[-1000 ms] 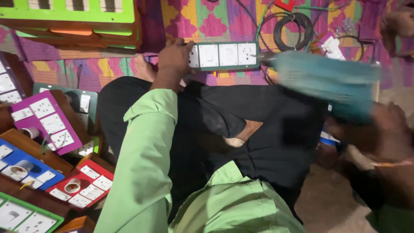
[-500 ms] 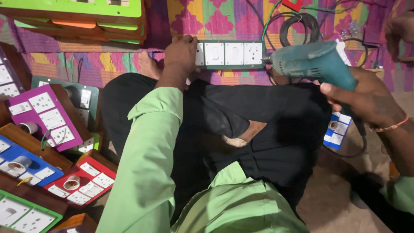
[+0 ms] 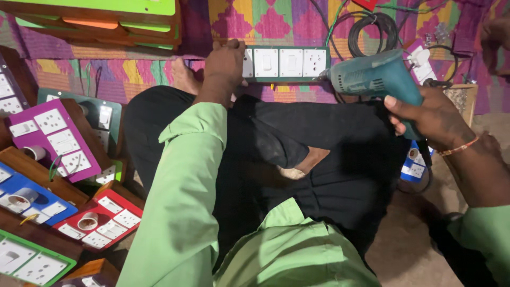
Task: The person sits on a mat and assembles electrical switchboards by hand, inserting switches and sockets into plastic frames. They use a power drill to secure the components into the frames, handling multiple units of different colors sequentially.
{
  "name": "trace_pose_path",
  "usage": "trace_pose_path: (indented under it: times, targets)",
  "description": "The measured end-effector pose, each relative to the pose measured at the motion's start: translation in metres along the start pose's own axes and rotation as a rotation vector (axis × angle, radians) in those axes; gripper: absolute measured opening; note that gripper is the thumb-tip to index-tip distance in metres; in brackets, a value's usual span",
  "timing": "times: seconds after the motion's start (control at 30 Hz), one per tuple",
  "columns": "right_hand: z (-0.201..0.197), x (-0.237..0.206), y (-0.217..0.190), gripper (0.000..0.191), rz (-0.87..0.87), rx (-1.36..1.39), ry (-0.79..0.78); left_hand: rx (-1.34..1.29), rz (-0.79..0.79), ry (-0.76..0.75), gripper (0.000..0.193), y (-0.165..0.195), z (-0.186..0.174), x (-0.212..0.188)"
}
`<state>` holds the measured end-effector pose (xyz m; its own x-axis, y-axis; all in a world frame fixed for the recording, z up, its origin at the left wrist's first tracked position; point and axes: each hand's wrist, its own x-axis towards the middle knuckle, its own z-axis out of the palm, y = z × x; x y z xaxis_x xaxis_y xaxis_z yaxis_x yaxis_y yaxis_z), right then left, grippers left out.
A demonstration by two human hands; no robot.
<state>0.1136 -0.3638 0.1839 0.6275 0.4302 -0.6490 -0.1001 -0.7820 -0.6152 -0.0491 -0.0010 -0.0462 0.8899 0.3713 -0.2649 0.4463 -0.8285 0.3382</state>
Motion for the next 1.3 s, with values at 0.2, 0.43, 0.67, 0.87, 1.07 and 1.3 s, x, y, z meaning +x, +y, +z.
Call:
trace_pose_path:
  times: [0.2,0.43,0.67,0.87,1.07,1.3]
  targets:
    - [0.002,0.006,0.002,0.028,0.036,0.066,0.000,-0.022,0.003,0.030,0.095,-0.002,0.004,0.000]
    - [0.001,0.010,0.007,0.028,0.029,0.112,0.001,-0.036,0.038,0.050,0.095,-0.002,0.006,0.000]
    - [-0.002,0.012,0.005,0.030,0.010,0.074,-0.003,-0.047,0.023,0.024,0.089,-0.003,0.008,0.002]
    - [0.000,0.012,0.002,0.031,-0.003,0.039,-0.005,-0.031,-0.004,-0.006,0.100,-0.001,0.006,0.003]
    - [0.002,0.013,0.004,0.029,0.043,0.060,0.004,-0.033,0.006,-0.023,0.101,0.002,-0.002,-0.001]
    - [0.007,0.015,-0.003,0.025,0.102,0.032,0.003,-0.027,0.020,-0.014,0.093,0.004,-0.005,-0.002]
